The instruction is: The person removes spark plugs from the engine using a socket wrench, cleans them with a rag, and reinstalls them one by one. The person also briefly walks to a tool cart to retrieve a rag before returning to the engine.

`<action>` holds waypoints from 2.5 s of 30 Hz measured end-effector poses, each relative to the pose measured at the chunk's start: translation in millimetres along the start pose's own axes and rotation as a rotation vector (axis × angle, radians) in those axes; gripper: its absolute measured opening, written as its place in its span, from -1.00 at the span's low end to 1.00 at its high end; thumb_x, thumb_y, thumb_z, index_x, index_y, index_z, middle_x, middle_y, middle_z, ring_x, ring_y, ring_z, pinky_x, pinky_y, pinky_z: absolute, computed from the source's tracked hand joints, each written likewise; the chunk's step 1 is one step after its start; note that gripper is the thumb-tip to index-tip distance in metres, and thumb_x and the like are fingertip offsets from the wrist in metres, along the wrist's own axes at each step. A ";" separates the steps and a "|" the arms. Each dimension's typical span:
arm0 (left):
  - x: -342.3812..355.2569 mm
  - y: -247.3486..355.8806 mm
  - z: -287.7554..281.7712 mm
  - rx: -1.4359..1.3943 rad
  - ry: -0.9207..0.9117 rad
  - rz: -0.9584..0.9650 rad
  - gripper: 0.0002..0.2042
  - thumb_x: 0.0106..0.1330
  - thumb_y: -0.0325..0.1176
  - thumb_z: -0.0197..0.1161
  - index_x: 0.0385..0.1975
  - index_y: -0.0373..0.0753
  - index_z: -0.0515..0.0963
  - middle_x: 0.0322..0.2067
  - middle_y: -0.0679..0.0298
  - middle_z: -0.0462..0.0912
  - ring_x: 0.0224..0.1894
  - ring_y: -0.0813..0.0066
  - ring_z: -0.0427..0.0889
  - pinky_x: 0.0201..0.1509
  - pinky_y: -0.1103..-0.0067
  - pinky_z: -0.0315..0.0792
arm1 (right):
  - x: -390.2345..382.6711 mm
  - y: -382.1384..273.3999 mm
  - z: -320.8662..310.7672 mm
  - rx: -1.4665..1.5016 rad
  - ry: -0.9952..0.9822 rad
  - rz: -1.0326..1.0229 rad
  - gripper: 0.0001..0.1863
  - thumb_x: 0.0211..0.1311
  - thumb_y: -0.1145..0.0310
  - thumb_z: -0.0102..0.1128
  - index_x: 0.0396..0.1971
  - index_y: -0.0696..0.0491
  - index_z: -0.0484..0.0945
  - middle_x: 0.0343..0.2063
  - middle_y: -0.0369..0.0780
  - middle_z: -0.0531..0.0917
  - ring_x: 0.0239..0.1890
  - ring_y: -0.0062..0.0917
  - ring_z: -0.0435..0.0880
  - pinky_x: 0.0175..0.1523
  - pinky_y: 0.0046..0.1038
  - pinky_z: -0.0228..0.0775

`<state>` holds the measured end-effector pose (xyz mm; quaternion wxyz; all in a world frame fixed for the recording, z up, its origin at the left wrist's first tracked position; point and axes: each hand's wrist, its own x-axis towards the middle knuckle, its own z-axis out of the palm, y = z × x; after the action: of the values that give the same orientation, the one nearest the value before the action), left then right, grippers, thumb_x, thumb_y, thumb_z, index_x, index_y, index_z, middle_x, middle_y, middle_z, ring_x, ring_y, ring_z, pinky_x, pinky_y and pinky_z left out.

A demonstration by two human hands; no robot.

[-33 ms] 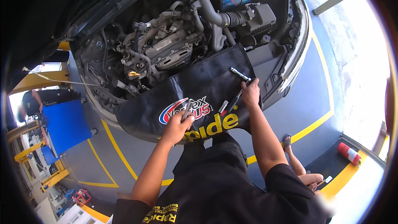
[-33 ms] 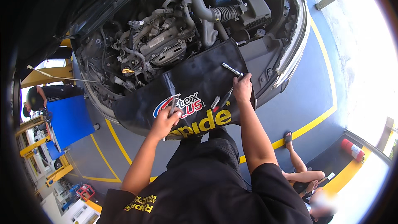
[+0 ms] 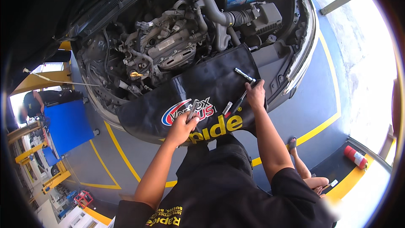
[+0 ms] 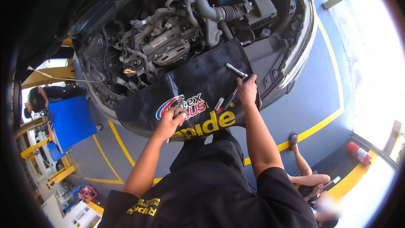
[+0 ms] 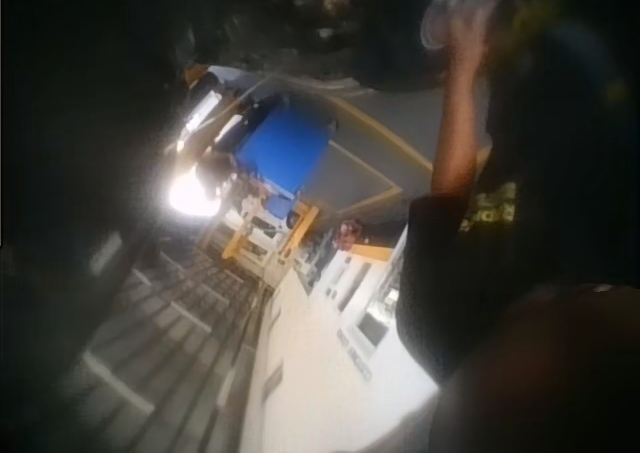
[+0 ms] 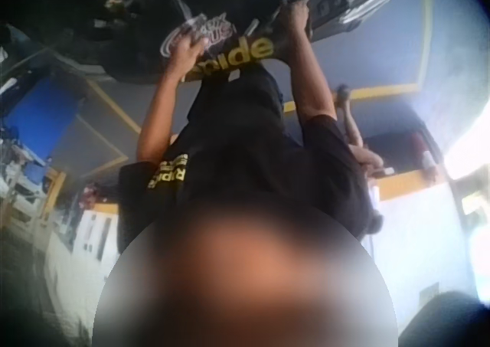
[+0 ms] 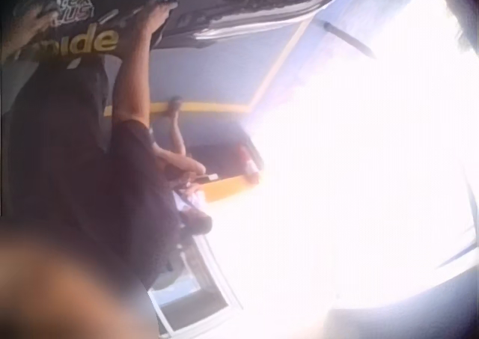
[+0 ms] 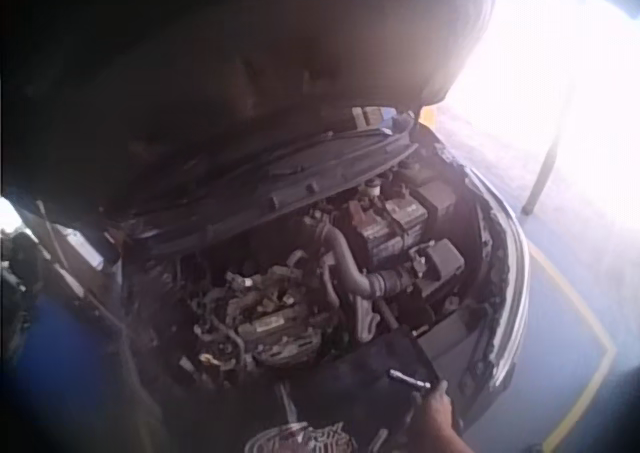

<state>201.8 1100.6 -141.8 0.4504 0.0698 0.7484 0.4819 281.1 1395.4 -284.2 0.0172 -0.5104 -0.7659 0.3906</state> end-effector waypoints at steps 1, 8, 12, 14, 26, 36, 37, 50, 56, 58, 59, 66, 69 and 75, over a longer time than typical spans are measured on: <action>4.4 -3.0 7.2 0.020 0.021 -0.047 -0.88 0.49 -0.37 0.14 -0.17 -0.27 0.56 -0.55 0.45 0.41 -0.53 0.75 0.32 -0.46 0.71 0.21 | -5.2 2.4 -5.2 -0.020 -0.006 -0.040 -0.49 0.26 0.18 0.30 0.02 0.16 0.31 -0.19 0.15 0.67 -0.05 0.12 0.64 0.08 -0.02 0.45; 9.5 -5.6 13.0 -0.289 -0.012 -0.275 -0.77 0.56 -0.28 0.03 0.02 -0.24 0.53 -0.46 0.42 0.48 -0.54 0.78 0.35 -0.45 0.76 0.31 | -41.1 1.8 -24.1 -0.102 -0.103 -0.125 -0.59 0.27 0.24 0.25 0.00 0.10 0.34 -0.19 -0.01 0.68 -0.12 -0.05 0.70 -0.03 -0.11 0.52; 7.9 2.6 3.4 -0.491 0.035 -0.281 -0.70 0.60 -0.21 -0.02 0.09 -0.26 0.49 -0.45 0.37 0.50 -0.54 0.74 0.38 -0.46 0.75 0.36 | -39.0 1.7 -22.2 -0.088 -0.137 -0.153 -0.60 0.29 0.16 0.26 -0.09 0.16 0.43 -0.26 0.05 0.69 -0.14 -0.03 0.69 -0.02 -0.11 0.50; 9.6 3.2 1.2 -0.488 0.101 -0.315 -0.71 0.60 -0.18 -0.01 0.05 -0.25 0.50 -0.45 0.37 0.50 -0.55 0.73 0.36 -0.47 0.75 0.33 | -32.9 2.4 -16.2 -0.162 -0.144 -0.044 -0.55 0.30 0.07 0.26 -0.12 0.17 0.43 -0.26 0.09 0.69 -0.13 0.04 0.68 0.00 -0.08 0.48; 20.3 -39.5 11.1 -0.356 -0.011 -0.372 -0.83 0.49 -0.25 0.16 -0.10 -0.20 0.50 -0.47 0.41 0.48 -0.59 0.79 0.28 -0.52 0.75 0.24 | -28.4 9.6 7.6 0.321 0.132 0.107 -0.57 0.30 0.43 0.11 0.15 0.05 0.32 -0.43 -0.10 0.62 -0.48 -0.25 0.71 -0.25 -0.20 0.56; 52.0 -58.3 21.0 -0.167 -0.091 -0.223 -0.85 0.45 -0.31 0.18 -0.13 -0.21 0.54 -0.50 0.44 0.48 -0.55 0.72 0.38 -0.46 0.66 0.31 | -36.9 22.9 -25.7 0.751 -0.213 0.407 -0.49 0.31 0.56 0.11 0.24 -0.09 0.38 -0.57 -0.38 0.40 -0.68 -0.71 0.32 -0.65 -0.56 0.18; 59.1 -55.9 28.1 -0.095 -0.074 -0.134 -0.85 0.43 -0.31 0.20 -0.13 -0.21 0.55 -0.51 0.44 0.47 -0.52 0.69 0.42 -0.43 0.64 0.34 | -38.8 20.0 -29.2 0.725 -0.221 0.381 -0.50 0.30 0.57 0.11 0.23 -0.09 0.39 -0.57 -0.38 0.40 -0.68 -0.72 0.32 -0.66 -0.57 0.17; 208.2 -8.6 134.3 0.956 -0.064 0.506 -0.87 0.33 -0.35 0.20 -0.20 -0.20 0.53 -0.20 0.14 0.58 -0.20 0.06 0.72 -0.13 0.17 0.61 | -36.5 24.3 -30.5 0.743 -0.019 0.425 -0.42 0.25 0.57 0.14 0.28 -0.05 0.32 -0.62 -0.37 0.43 -0.71 -0.70 0.34 -0.66 -0.53 0.23; 191.5 2.2 121.3 0.841 -0.051 0.570 -0.71 0.37 -0.15 0.27 -0.11 -0.22 0.52 -0.22 0.17 0.60 -0.16 0.03 0.70 -0.13 0.19 0.59 | -39.2 17.1 -68.6 0.669 -0.130 0.235 -0.49 0.34 0.53 0.14 0.27 0.00 0.32 -0.56 -0.37 0.49 -0.71 -0.74 0.34 -0.65 -0.61 0.20; 181.5 12.6 111.1 0.716 -0.072 0.593 -0.68 0.38 -0.11 0.26 -0.08 -0.23 0.54 -0.21 0.16 0.62 -0.15 0.01 0.69 -0.13 0.21 0.57 | -41.7 2.2 -74.1 0.659 -0.158 0.177 -0.50 0.35 0.52 0.14 0.27 0.00 0.33 -0.50 -0.37 0.52 -0.70 -0.76 0.34 -0.64 -0.63 0.19; 175.3 17.0 104.8 0.638 -0.097 0.590 -0.68 0.40 -0.11 0.25 -0.07 -0.23 0.56 -0.21 0.14 0.63 -0.15 0.00 0.69 -0.13 0.22 0.57 | -43.7 -6.6 -76.0 0.658 -0.182 0.148 -0.51 0.36 0.52 0.14 0.26 -0.01 0.33 -0.48 -0.37 0.53 -0.69 -0.77 0.34 -0.64 -0.64 0.19; 154.2 34.8 49.0 0.384 0.013 0.634 -0.68 0.52 -0.09 0.11 -0.03 -0.22 0.58 -0.22 0.00 0.70 -0.11 -0.10 0.68 -0.13 0.24 0.54 | -45.9 -62.6 -67.7 0.631 -0.378 -0.087 -0.51 0.32 0.56 0.14 0.23 -0.01 0.35 -0.42 -0.41 0.55 -0.43 -0.77 0.39 -0.34 -0.61 0.22; 147.9 31.5 17.8 0.342 0.022 0.563 -0.66 0.57 -0.10 0.01 -0.03 -0.24 0.57 -0.32 -0.05 0.68 -0.21 -0.12 0.68 -0.20 0.25 0.52 | -50.5 -56.4 -56.1 0.404 -0.217 -0.022 -0.54 0.34 0.50 0.15 0.22 -0.03 0.35 -0.43 -0.31 0.60 -0.40 -0.70 0.49 -0.30 -0.54 0.31; 112.0 48.8 -78.3 -0.047 -0.039 0.354 -0.86 0.53 -0.39 0.14 -0.05 -0.28 0.52 -0.36 0.37 0.58 -0.21 0.59 0.61 -0.01 0.60 0.45 | -75.4 -44.9 -28.6 0.140 -0.243 -0.029 -0.57 0.37 0.39 0.13 0.21 -0.04 0.35 -0.27 -0.10 0.74 -0.28 -0.48 0.66 -0.08 -0.36 0.46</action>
<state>62.2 1135.0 -161.4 0.3747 0.1992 0.7038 0.5697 294.8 1344.2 -208.6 -0.0343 -0.4459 -0.7404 0.5018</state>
